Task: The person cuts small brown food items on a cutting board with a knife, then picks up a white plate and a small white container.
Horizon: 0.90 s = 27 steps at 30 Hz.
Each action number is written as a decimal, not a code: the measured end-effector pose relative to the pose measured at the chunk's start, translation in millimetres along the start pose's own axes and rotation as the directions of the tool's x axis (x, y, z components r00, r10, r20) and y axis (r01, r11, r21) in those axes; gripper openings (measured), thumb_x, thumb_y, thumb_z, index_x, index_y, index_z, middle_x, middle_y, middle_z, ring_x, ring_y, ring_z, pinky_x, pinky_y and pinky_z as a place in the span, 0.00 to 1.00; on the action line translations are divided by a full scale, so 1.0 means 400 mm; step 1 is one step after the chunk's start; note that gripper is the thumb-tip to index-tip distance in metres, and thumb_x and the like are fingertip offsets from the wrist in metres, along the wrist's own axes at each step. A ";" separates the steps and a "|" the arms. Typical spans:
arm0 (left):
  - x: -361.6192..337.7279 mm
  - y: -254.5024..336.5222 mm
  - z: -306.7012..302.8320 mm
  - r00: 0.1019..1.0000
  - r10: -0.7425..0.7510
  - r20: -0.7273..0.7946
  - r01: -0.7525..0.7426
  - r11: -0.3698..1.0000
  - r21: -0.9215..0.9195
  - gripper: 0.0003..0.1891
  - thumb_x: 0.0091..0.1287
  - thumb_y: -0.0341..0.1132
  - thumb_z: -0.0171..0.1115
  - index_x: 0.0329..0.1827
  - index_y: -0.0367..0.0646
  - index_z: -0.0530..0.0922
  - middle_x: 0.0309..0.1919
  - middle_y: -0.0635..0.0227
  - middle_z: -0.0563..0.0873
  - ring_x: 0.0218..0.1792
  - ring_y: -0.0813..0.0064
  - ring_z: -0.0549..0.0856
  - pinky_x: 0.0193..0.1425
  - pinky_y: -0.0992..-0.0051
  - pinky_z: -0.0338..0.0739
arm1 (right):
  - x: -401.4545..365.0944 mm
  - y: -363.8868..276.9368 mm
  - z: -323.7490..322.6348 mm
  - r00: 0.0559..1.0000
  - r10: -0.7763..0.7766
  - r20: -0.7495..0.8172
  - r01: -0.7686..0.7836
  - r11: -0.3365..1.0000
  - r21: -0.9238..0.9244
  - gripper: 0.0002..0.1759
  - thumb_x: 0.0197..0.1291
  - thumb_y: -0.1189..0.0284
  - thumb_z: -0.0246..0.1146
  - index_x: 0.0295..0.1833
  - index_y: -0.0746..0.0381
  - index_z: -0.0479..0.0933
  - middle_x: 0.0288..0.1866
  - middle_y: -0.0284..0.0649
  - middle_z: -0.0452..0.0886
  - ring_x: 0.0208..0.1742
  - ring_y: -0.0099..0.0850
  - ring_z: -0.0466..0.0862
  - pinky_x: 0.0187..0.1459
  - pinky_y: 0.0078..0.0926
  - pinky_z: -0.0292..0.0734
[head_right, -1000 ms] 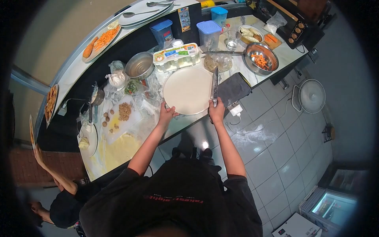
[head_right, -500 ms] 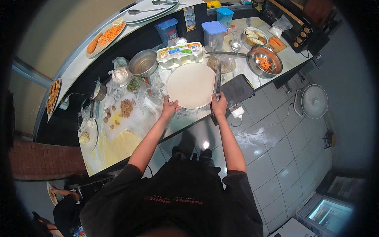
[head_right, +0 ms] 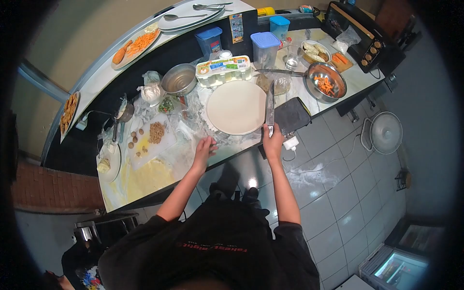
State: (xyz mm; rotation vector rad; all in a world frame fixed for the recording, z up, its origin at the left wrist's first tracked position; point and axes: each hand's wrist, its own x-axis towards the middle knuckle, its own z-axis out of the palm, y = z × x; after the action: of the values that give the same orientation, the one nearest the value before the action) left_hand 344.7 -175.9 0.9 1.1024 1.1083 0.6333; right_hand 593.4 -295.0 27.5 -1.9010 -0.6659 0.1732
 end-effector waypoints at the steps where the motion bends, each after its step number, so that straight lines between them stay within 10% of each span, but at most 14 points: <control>1: -0.035 -0.017 -0.029 0.998 -0.008 0.066 0.008 1.000 -0.007 0.21 0.82 0.50 0.57 0.66 0.45 0.72 0.49 0.68 0.85 0.48 0.76 0.86 0.52 0.71 0.79 | -0.017 -0.004 -0.011 1.000 -0.021 0.008 0.021 1.000 0.021 0.25 0.72 0.58 0.67 0.56 0.72 0.81 0.40 0.58 0.88 0.42 0.50 0.89 0.47 0.43 0.81; 5: -0.135 -0.034 -0.100 0.991 -0.049 0.126 0.048 0.999 0.009 0.15 0.82 0.47 0.57 0.52 0.45 0.81 0.47 0.72 0.86 0.48 0.78 0.85 0.52 0.75 0.78 | -0.096 -0.064 -0.060 0.984 0.047 0.172 -0.058 0.996 0.062 0.20 0.75 0.62 0.63 0.57 0.69 0.80 0.39 0.59 0.88 0.43 0.54 0.90 0.43 0.45 0.81; 10: -0.223 0.026 -0.143 0.995 0.097 0.002 -0.097 0.995 -0.004 0.09 0.80 0.41 0.60 0.50 0.45 0.79 0.45 0.72 0.86 0.44 0.80 0.85 0.51 0.77 0.77 | -0.235 -0.186 -0.078 0.911 -0.017 0.412 -0.027 0.994 0.101 0.17 0.75 0.65 0.64 0.62 0.63 0.78 0.22 0.40 0.76 0.22 0.23 0.71 0.26 0.28 0.66; 18: -0.210 0.075 -0.416 0.939 0.283 -0.194 -0.270 0.958 0.094 0.07 0.79 0.36 0.60 0.49 0.43 0.80 0.43 0.71 0.87 0.41 0.82 0.85 0.48 0.77 0.77 | -0.413 -0.348 0.054 0.682 -0.166 0.713 -0.032 0.966 0.256 0.30 0.72 0.80 0.61 0.76 0.54 0.64 0.28 0.46 0.81 0.26 0.41 0.81 0.33 0.34 0.73; 27: -0.100 0.055 -0.805 0.833 0.424 -0.356 -0.274 0.874 0.401 0.07 0.71 0.30 0.68 0.49 0.43 0.81 0.36 0.73 0.85 0.33 0.83 0.79 0.40 0.78 0.76 | -0.536 -0.472 0.323 0.572 -0.155 0.805 0.019 0.984 0.177 0.29 0.73 0.79 0.57 0.76 0.53 0.64 0.27 0.43 0.74 0.26 0.33 0.73 0.34 0.31 0.70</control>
State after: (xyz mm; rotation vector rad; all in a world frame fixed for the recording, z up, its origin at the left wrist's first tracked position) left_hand 34.2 -81.7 23.1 1.5326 1.4463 1.0524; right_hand 292.2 -249.8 101.0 -1.5589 -1.3252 1.0734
